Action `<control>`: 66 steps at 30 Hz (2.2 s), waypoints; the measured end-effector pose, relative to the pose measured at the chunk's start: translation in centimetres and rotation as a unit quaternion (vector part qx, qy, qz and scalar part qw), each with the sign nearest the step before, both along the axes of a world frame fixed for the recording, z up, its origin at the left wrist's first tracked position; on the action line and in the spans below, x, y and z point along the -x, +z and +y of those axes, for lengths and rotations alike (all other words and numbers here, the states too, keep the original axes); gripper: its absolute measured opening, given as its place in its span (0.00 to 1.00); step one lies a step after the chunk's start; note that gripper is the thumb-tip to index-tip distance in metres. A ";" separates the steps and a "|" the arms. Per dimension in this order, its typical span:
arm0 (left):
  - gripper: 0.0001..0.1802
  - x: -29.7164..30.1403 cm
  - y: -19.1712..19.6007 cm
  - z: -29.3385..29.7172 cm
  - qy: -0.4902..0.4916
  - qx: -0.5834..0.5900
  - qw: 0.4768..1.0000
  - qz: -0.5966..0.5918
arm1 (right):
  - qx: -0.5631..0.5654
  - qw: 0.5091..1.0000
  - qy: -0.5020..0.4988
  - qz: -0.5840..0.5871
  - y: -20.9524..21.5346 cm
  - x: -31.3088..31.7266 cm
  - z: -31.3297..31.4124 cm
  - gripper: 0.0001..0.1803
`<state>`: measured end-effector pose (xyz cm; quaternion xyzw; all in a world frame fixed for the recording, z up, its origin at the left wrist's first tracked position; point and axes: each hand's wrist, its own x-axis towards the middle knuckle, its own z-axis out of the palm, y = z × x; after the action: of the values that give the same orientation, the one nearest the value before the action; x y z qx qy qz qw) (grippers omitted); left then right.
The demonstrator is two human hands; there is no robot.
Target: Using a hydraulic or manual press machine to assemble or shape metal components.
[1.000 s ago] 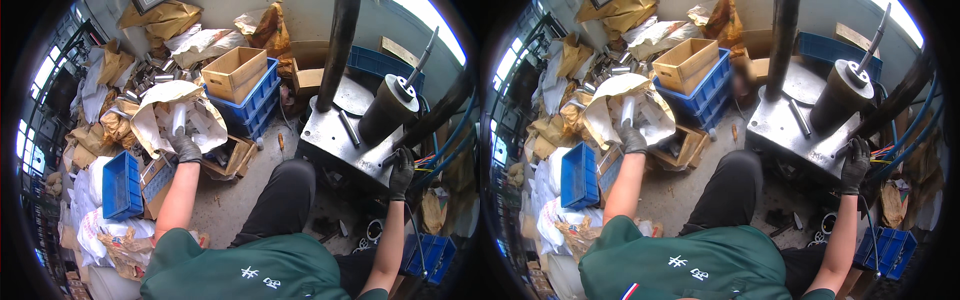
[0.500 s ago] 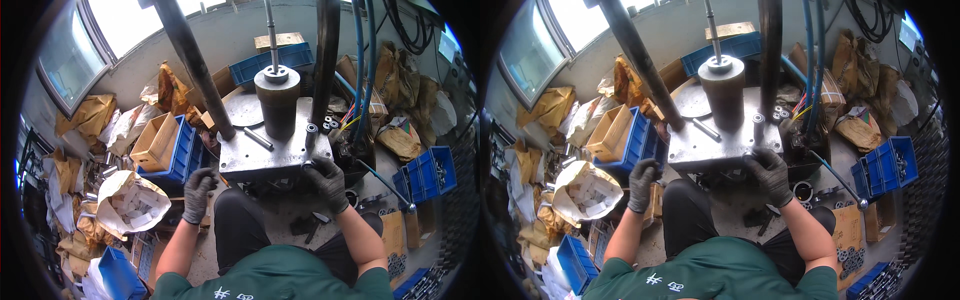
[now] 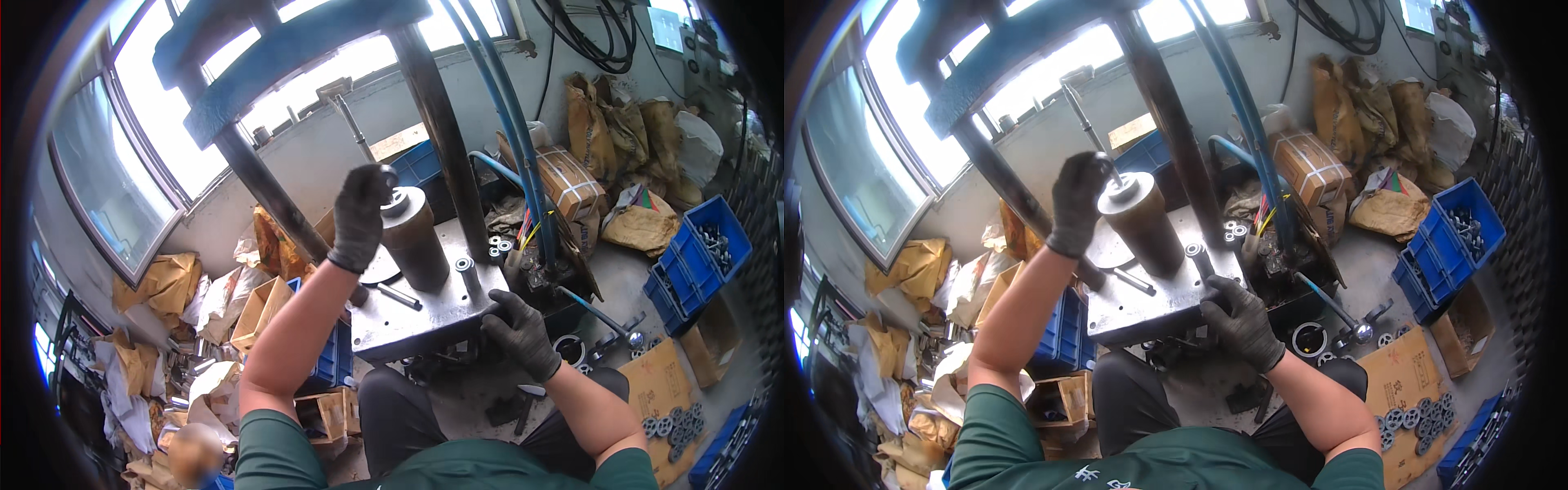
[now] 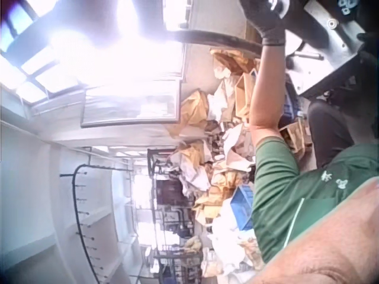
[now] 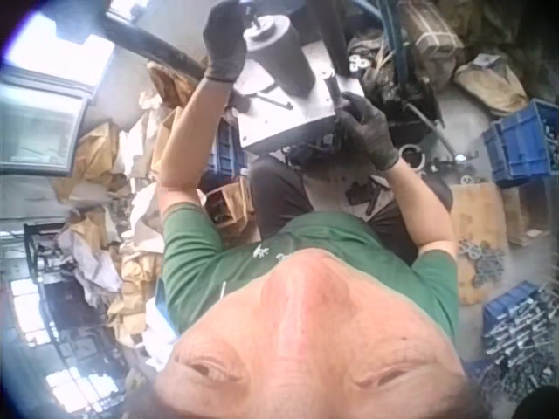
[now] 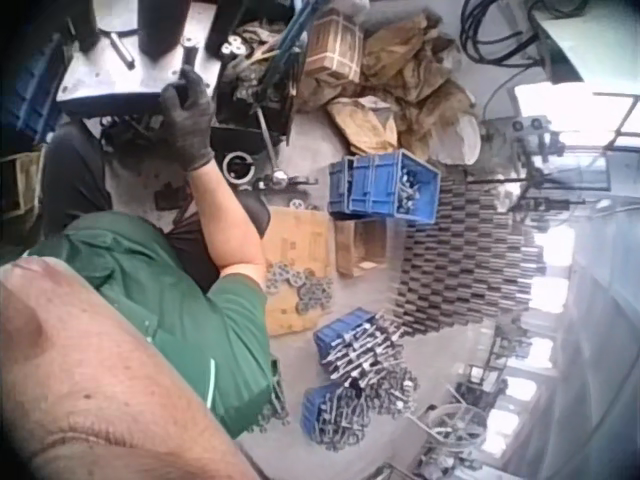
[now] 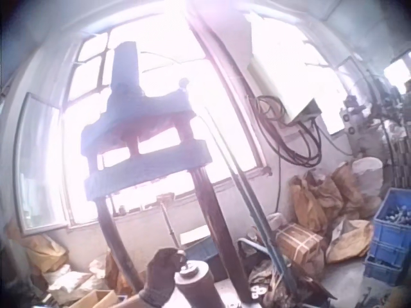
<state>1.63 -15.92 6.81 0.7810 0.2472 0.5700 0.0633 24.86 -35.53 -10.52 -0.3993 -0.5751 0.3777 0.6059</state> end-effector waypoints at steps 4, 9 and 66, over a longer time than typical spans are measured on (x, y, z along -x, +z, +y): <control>0.11 1.3 12.7 8.8 0.059 0.106 0.981 -0.150 | 0.039 0.999 0.020 0.028 -0.2 -0.7 0.0 0.23; 0.09 1.9 17.8 13.7 0.066 0.218 0.963 -0.145 | 0.005 1.000 0.010 -0.002 -0.3 -0.8 0.0 0.22; 0.17 0.7 14.2 15.9 0.023 0.022 0.997 -0.070 | 0.084 0.694 -0.062 -0.713 11.4 -12.6 -9.9 0.34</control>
<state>0.96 -0.05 21.04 0.7319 0.2728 0.6187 0.0844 37.44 -45.48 0.91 -0.6327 -0.7743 -0.0116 0.0004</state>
